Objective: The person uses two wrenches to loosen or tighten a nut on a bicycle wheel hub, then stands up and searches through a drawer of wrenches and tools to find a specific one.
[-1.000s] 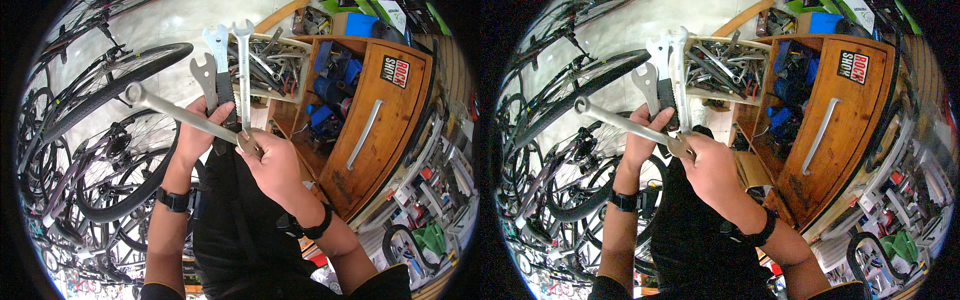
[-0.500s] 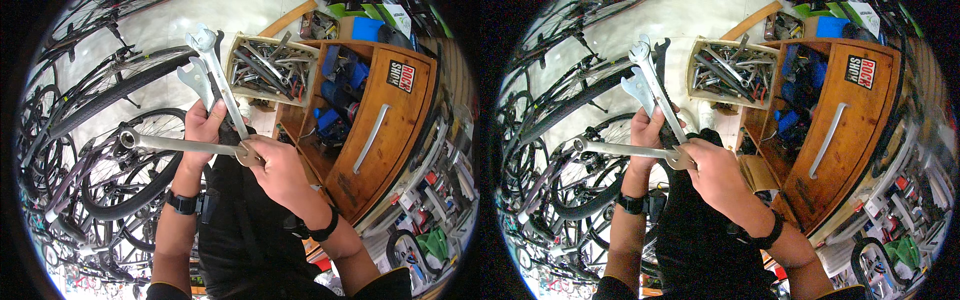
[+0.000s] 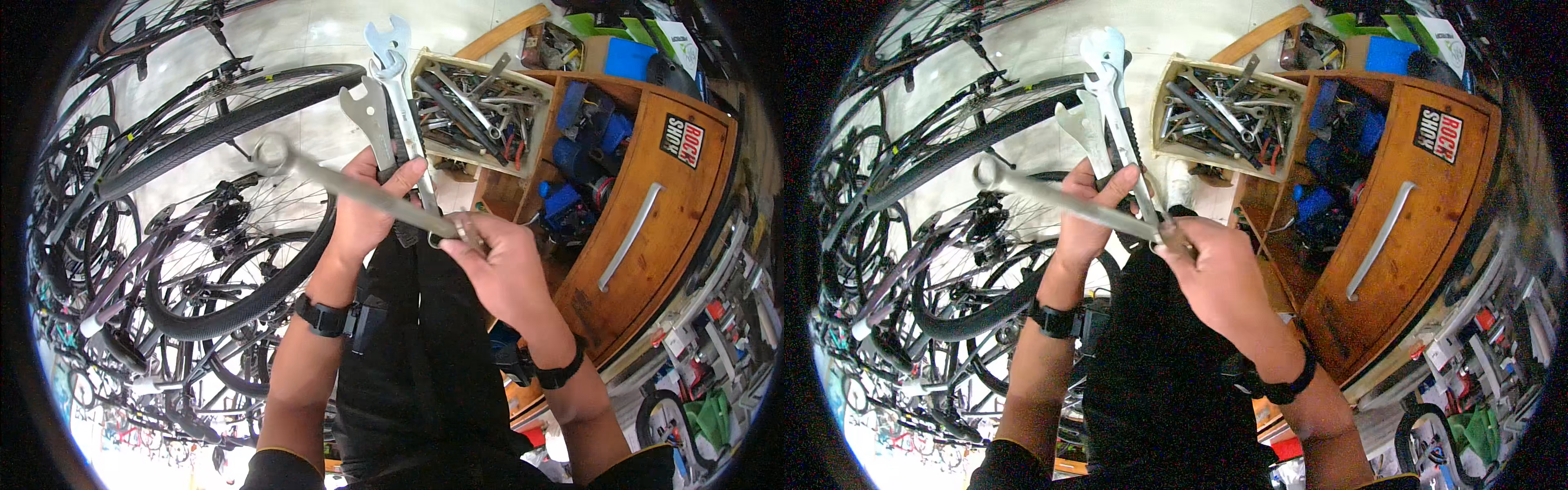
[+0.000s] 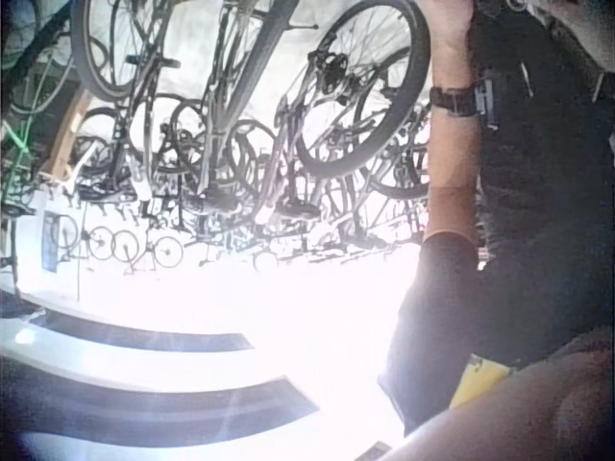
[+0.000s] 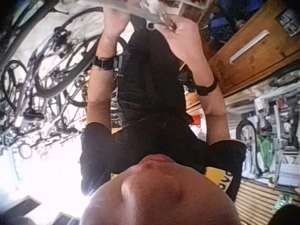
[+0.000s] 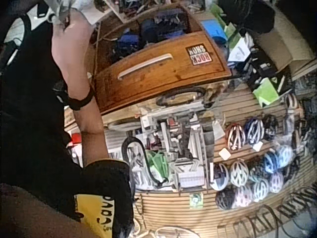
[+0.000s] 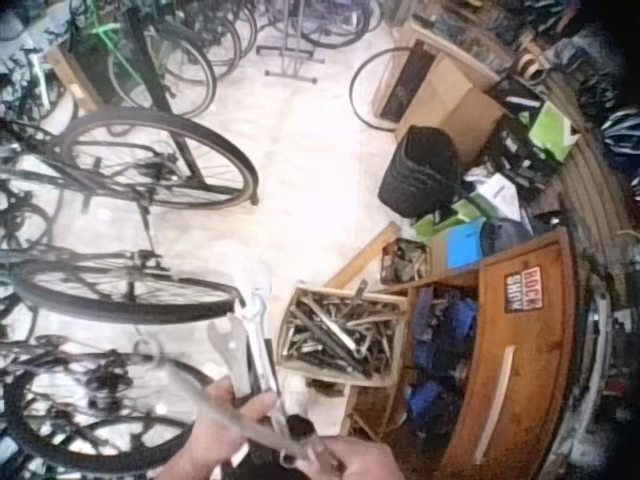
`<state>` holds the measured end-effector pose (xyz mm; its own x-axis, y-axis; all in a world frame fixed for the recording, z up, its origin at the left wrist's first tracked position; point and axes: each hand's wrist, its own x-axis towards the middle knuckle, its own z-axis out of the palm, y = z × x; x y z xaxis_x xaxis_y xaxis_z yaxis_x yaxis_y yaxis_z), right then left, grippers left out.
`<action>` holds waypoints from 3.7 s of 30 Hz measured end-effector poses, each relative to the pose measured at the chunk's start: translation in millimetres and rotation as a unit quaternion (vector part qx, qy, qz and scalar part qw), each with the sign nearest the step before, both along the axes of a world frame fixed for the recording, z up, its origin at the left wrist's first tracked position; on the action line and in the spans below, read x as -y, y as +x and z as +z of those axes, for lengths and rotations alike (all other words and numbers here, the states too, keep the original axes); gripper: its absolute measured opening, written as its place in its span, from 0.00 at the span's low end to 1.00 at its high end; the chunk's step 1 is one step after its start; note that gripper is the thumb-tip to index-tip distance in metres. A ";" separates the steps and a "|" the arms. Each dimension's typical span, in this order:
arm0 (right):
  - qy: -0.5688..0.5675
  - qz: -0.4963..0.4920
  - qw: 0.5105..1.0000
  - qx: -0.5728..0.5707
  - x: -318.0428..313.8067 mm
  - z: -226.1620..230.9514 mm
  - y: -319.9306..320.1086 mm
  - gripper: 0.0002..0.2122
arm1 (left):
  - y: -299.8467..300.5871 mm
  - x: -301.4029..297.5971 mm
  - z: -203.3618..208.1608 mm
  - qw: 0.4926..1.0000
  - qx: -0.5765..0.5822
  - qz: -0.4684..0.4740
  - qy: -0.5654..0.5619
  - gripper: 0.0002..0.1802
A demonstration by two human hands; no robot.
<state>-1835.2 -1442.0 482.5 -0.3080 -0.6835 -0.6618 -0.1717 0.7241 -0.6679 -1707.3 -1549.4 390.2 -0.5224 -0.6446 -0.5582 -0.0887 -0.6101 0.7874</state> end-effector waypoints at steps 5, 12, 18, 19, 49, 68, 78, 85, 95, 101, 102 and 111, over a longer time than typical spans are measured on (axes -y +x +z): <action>0.048 -0.076 0.995 0.053 -4.9 -3.3 -17.9 0.07 | 13.4 2.9 0.0 0.999 -0.003 0.003 0.038 0.08; 0.016 -0.130 0.988 0.087 -6.1 -6.5 -26.8 0.08 | 23.8 2.0 -0.4 0.999 -0.010 -0.016 0.040 0.11; 0.026 -0.117 0.990 0.070 -5.4 -9.8 -31.3 0.08 | 25.8 2.3 -2.3 0.999 0.004 -0.020 0.044 0.11; 0.009 -0.122 0.991 0.057 -7.2 -13.3 -30.4 0.07 | 26.3 2.3 -2.6 0.999 0.006 -0.021 0.046 0.11; 0.083 -0.145 0.970 0.175 -24.2 -72.9 36.5 0.09 | 35.9 -26.6 -18.9 0.991 0.062 -0.063 0.098 0.09; 0.137 -0.268 0.947 0.110 -55.3 -132.2 5.7 0.09 | 43.4 -46.8 -57.0 0.969 0.191 -0.101 0.122 0.10; 0.225 -0.406 0.884 0.047 -72.9 -266.0 -89.5 0.10 | 97.2 -51.2 -54.3 0.958 0.224 -0.113 0.140 0.07; 0.214 -0.397 0.892 0.011 -88.1 -344.6 -129.0 0.06 | 104.3 -55.5 -79.7 0.945 0.246 -0.098 0.190 0.09; 0.235 -0.062 0.898 -0.366 -101.9 -366.8 -127.0 0.10 | 95.9 -54.9 -79.6 0.932 0.270 -0.123 0.207 0.08; 0.094 0.159 0.935 -0.303 -60.3 -389.6 -66.1 0.09 | 92.7 -46.8 -85.0 0.941 0.263 -0.071 0.200 0.05; 0.122 0.189 0.934 -0.278 -48.5 -406.6 -68.4 0.10 | 89.9 -44.3 -87.1 0.938 0.271 -0.075 0.203 0.05; 0.174 0.394 0.886 -0.172 -9.8 -474.8 -79.8 0.10 | 100.8 -59.6 -106.0 0.934 0.270 -0.061 0.226 0.05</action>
<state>-1914.9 -1432.2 7.7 -0.0507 -0.5499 -0.8337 -0.8657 0.4405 -0.2379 -1606.5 -1489.8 284.2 -0.1405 -0.2324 -0.9624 -0.4893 -0.8288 0.2716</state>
